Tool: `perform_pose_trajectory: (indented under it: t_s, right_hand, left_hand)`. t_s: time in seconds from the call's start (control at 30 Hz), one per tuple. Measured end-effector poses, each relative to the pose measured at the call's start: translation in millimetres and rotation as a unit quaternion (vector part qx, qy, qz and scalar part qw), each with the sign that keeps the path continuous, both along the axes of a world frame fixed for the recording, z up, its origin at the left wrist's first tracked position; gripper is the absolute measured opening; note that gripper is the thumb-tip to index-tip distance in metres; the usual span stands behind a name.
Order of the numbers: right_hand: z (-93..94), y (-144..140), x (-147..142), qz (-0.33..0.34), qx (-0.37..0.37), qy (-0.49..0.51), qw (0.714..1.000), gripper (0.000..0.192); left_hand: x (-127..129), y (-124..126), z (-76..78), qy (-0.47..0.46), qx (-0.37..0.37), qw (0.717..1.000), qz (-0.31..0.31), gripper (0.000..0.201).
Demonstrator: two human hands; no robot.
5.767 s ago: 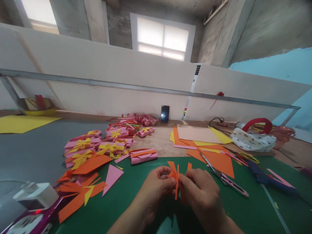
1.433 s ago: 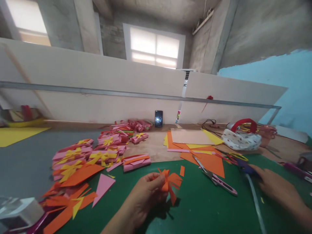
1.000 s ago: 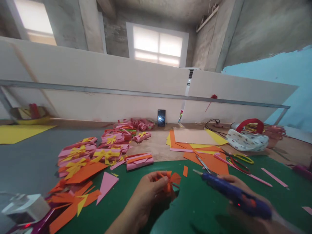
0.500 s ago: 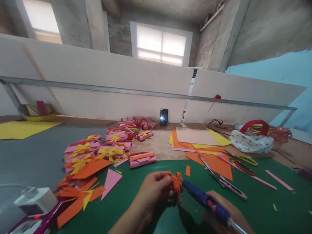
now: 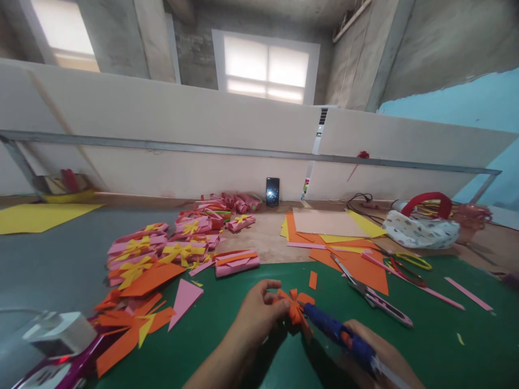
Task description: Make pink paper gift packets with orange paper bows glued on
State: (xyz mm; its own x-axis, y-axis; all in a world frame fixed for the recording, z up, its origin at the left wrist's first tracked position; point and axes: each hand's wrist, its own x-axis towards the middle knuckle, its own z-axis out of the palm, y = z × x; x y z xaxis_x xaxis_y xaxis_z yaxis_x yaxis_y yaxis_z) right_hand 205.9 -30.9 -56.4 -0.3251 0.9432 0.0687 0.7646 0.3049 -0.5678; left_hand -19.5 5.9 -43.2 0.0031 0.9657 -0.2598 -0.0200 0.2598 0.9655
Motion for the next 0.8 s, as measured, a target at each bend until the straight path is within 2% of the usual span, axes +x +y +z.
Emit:
perform_pose_trajectory:
  t_s: [0.17,0.63,0.8]
  right_hand:
    - [1.8,2.3,1.0,0.018,-0.019,0.003,1.000,0.016]
    - [4.0,2.5,-5.3,-0.012,-0.031,-0.011,0.999,0.020]
    - [5.7,0.0,-5.4,0.003,-0.039,-0.018,0.999,0.022]
  left_hand:
    - [1.6,-1.4,4.6,0.010,-0.001,1.000,-0.002,0.045]
    - [5.1,0.5,1.7,0.004,0.002,1.000,0.005,0.041]
    - [12.4,2.0,9.5,0.064,-0.009,0.998,0.017,0.040]
